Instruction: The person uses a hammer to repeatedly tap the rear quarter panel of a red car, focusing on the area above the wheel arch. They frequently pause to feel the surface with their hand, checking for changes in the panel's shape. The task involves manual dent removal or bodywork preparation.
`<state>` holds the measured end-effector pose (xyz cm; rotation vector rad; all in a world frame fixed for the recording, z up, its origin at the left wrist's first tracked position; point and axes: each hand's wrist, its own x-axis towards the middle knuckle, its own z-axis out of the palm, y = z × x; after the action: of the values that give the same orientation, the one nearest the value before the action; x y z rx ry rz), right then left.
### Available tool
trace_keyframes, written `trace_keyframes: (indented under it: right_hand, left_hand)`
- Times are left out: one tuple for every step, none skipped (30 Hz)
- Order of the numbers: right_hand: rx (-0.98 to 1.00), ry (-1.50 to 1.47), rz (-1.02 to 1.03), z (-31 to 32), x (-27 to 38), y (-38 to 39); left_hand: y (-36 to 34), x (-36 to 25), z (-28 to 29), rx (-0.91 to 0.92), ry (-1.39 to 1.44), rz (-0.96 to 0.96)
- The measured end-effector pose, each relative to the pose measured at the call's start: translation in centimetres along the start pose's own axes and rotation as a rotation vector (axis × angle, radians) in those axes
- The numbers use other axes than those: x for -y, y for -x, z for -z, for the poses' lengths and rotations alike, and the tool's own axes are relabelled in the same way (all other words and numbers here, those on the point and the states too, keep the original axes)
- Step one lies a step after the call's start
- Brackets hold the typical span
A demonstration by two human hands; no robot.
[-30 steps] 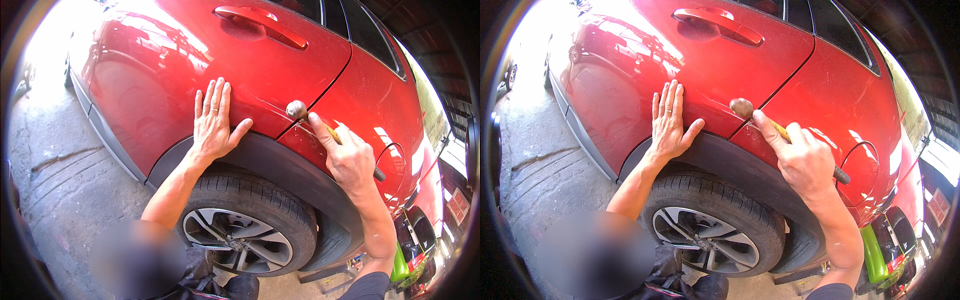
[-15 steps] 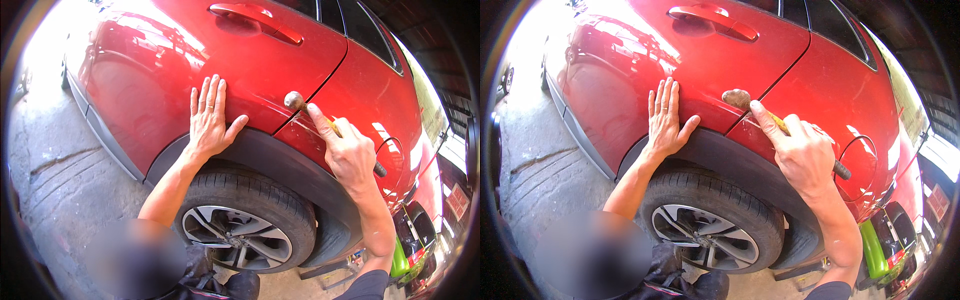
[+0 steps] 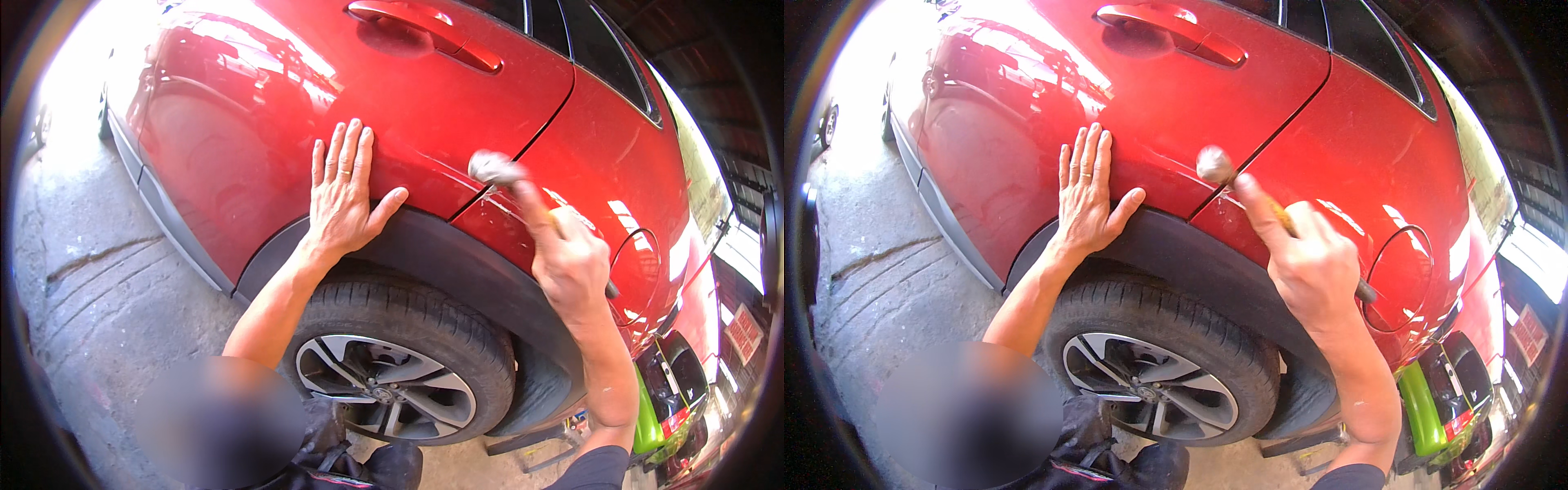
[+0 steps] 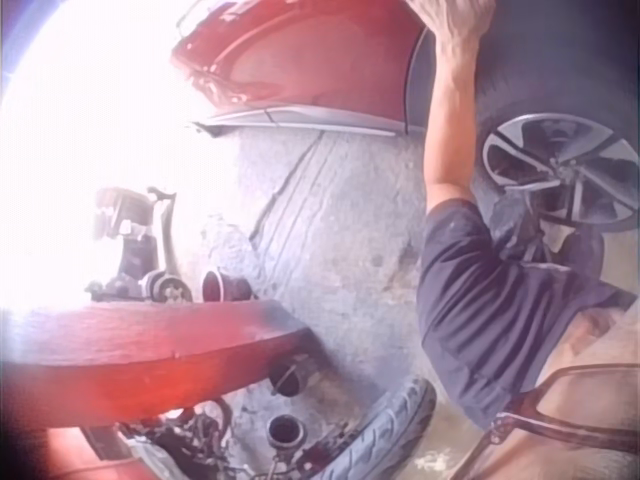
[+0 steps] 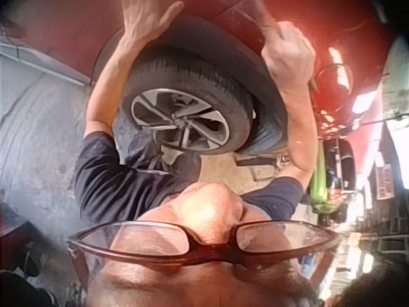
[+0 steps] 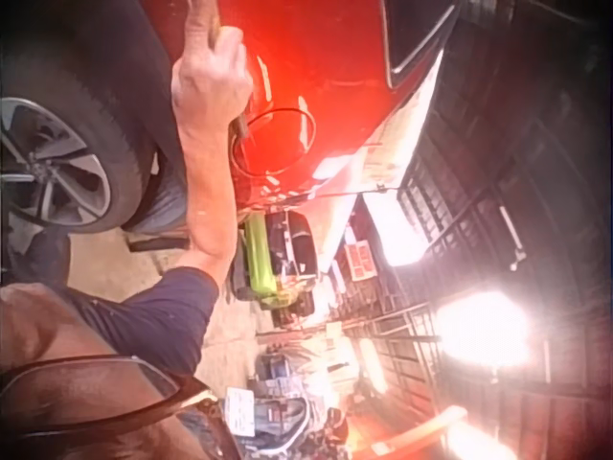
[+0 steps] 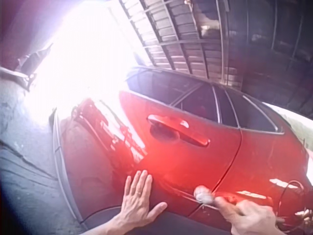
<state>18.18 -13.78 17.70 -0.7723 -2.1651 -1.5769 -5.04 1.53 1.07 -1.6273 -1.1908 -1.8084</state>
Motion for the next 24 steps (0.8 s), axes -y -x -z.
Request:
trace_keyframes:
  right_hand:
    - [0.065, 0.07, 0.026, -0.2, 0.1, -0.1]
    - [0.129, 0.14, 0.052, -0.3, 0.2, -0.1]
    - [0.159, 0.123, 0.005, 0.5, 0.5, -0.6]
    - [0.098, 0.074, -0.027, 0.4, 0.6, -0.7]
    - [0.037, 0.024, -0.058, 0.2, 0.6, -0.6]
    - [-0.014, -0.021, -0.089, 0.0, 0.5, -0.5]
    - [-0.047, -0.042, -0.078, -0.4, 0.0, 0.3]
    - [0.014, 0.017, -0.055, -0.5, -0.1, 0.2]
    - [0.07, 0.07, -0.037, -0.6, -0.1, 0.1]
    - [0.126, 0.123, -0.018, -0.8, -0.2, 0.0]
    - [0.112, 0.147, 0.003, -0.7, -0.2, -0.6]
    - [0.081, 0.124, -0.013, -0.8, -0.1, -0.9]
    - [0.049, 0.101, -0.029, -1.0, -0.1, -1.0]
    - [0.016, 0.077, -0.044, -1.1, 0.0, -1.1]
    - [-0.011, -0.021, -0.078, -1.3, 0.0, -0.5]
    - [0.024, 0.031, -0.055, -1.4, -0.1, -0.6]
    - [0.058, 0.083, -0.032, -1.5, -0.3, -0.7]
    - [0.092, 0.13, -0.012, -1.7, -0.3, -0.8]
    - [0.118, 0.15, -0.004, -0.9, -0.1, -1.9]
    - [0.081, 0.104, -0.028, -1.2, 0.0, -2.1]
    - [0.042, 0.065, -0.05, -1.5, 0.1, -2.3]
    - [0.004, 0.025, -0.073, -1.7, 0.1, -2.4]
    - [-0.025, -0.015, -0.05, -2.1, 0.1, -2.0]
    - [0.027, 0.049, -0.021, -2.1, 0.3, -2.3]
  left_hand:
    - [0.0, 0.1, 0.0, -0.011, -0.002, 0.003]
    - [0.0, 0.2, 0.0, -0.007, -0.006, 0.002]
    - [0.0, 0.3, -0.1, -0.009, -0.01, -0.002]
    - [0.0, 0.4, -0.1, -0.011, -0.014, -0.005]
    - [0.1, 0.5, 0.0, -0.007, -0.025, -0.002]
    - [0.0, 0.3, -0.1, -0.001, -0.019, 0.0]
    - [0.0, 0.1, -0.3, 0.004, -0.013, 0.001]
    - [0.0, 0.1, -0.4, 0.009, -0.006, 0.002]
    - [0.1, 0.1, -0.3, 0.035, 0.011, 0.002]
    - [0.1, 0.3, -0.3, 0.032, 0.007, 0.001]
    - [0.1, 0.6, -0.2, 0.029, 0.003, -0.001]
    - [0.1, 0.7, -0.2, 0.024, 0.003, -0.002]
    - [0.1, 0.7, -0.2, 0.021, 0.0, -0.001]
    - [0.2, 0.5, -0.1, 0.017, -0.004, 0.001]
    - [0.2, 0.5, -0.1, 0.012, -0.007, 0.007]
    - [0.2, 0.5, -0.2, 0.017, -0.001, 0.008]
    - [0.2, 0.6, -0.2, 0.022, 0.004, 0.01]
    - [0.2, 0.7, -0.2, 0.032, 0.005, 0.009]
    - [0.3, 0.7, -0.3, 0.03, 0.001, 0.01]
    - [0.3, 0.7, -0.3, 0.029, -0.003, 0.011]
    - [0.2, 0.7, -0.3, 0.022, -0.003, 0.01]
    - [0.1, 0.7, -0.2, 0.016, 0.0, 0.005]
    - [0.0, 0.6, -0.2, 0.009, 0.004, -0.001]
    - [0.1, 0.6, -0.1, 0.006, 0.003, -0.001]
